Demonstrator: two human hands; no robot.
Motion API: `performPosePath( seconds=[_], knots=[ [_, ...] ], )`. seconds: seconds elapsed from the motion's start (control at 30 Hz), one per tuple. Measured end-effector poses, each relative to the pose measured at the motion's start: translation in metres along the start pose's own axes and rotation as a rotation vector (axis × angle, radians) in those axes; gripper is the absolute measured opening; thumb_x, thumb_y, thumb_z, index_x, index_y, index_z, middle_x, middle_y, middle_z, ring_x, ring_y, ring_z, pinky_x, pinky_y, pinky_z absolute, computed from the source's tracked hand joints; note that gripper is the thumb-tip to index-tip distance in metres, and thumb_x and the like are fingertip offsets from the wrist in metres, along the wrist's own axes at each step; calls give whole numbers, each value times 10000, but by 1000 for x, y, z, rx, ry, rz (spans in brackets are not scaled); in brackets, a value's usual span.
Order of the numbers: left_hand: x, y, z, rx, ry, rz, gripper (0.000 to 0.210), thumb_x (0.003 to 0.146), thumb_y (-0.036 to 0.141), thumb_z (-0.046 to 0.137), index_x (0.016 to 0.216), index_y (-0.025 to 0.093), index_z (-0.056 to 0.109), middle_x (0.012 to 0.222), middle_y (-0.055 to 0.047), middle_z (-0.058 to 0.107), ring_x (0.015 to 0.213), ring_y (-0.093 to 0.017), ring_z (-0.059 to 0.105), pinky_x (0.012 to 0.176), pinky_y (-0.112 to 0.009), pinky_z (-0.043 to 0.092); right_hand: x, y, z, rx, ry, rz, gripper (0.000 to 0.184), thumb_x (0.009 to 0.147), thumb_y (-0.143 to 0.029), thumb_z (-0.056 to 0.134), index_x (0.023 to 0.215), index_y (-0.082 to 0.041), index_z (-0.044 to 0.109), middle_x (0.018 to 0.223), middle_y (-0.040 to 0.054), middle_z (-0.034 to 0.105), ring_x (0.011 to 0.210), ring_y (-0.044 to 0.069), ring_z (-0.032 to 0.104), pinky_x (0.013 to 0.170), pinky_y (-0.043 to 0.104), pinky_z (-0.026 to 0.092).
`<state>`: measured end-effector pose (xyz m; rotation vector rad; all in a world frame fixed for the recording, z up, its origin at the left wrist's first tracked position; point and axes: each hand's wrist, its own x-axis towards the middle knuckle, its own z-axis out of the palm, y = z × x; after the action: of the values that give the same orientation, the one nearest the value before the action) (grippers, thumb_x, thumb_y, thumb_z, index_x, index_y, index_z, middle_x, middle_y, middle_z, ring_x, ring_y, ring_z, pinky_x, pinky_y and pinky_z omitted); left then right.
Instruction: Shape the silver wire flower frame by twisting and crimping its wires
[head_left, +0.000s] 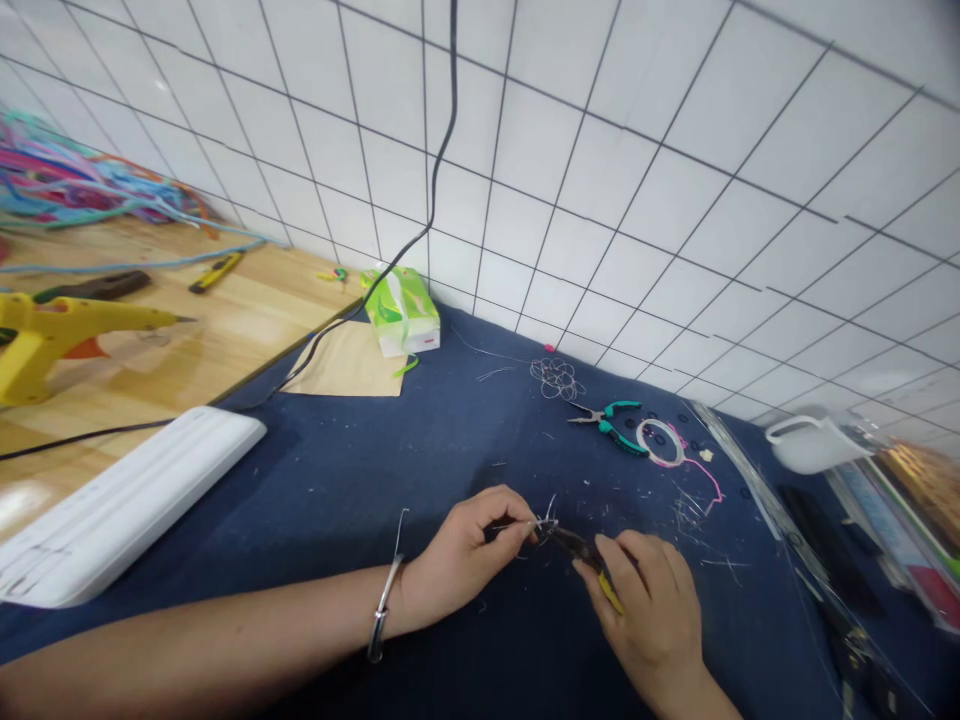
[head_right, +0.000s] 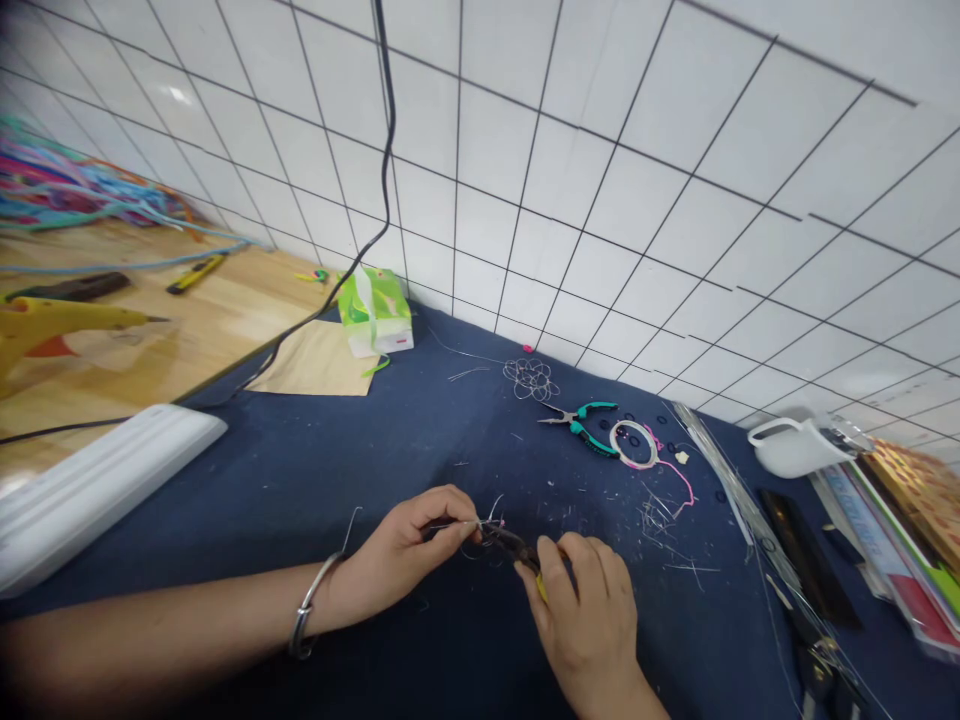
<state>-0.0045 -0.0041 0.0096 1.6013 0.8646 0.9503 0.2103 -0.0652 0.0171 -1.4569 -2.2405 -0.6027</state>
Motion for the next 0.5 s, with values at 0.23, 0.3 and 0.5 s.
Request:
performPosePath(
  seconds=[0.23,0.3,0.5],
  knots=[
    [-2,-3,5,-223,-82,-136,147,840,229,448,825,141,565,761,-31,618,718,-124,567,691,-263,445,1,1,0,-8,-15,2,249,738,-272,626,969,-198,571,863,56,566,808,182,521,718,341,420],
    [-2,-3,5,-237,-84,-138,140,839,219,450,820,139,563,762,-30,619,720,-123,569,696,-263,446,1,1,-1,4,-25,2,250,736,-262,629,970,-198,570,859,54,566,795,177,519,711,336,420],
    [-2,2,2,-181,-89,-118,138,834,179,444,792,135,568,746,-28,612,709,-123,566,682,-259,448,2,0,-2,40,-54,1,215,750,-246,610,957,-196,577,845,51,558,760,156,519,697,315,422]
  ],
)
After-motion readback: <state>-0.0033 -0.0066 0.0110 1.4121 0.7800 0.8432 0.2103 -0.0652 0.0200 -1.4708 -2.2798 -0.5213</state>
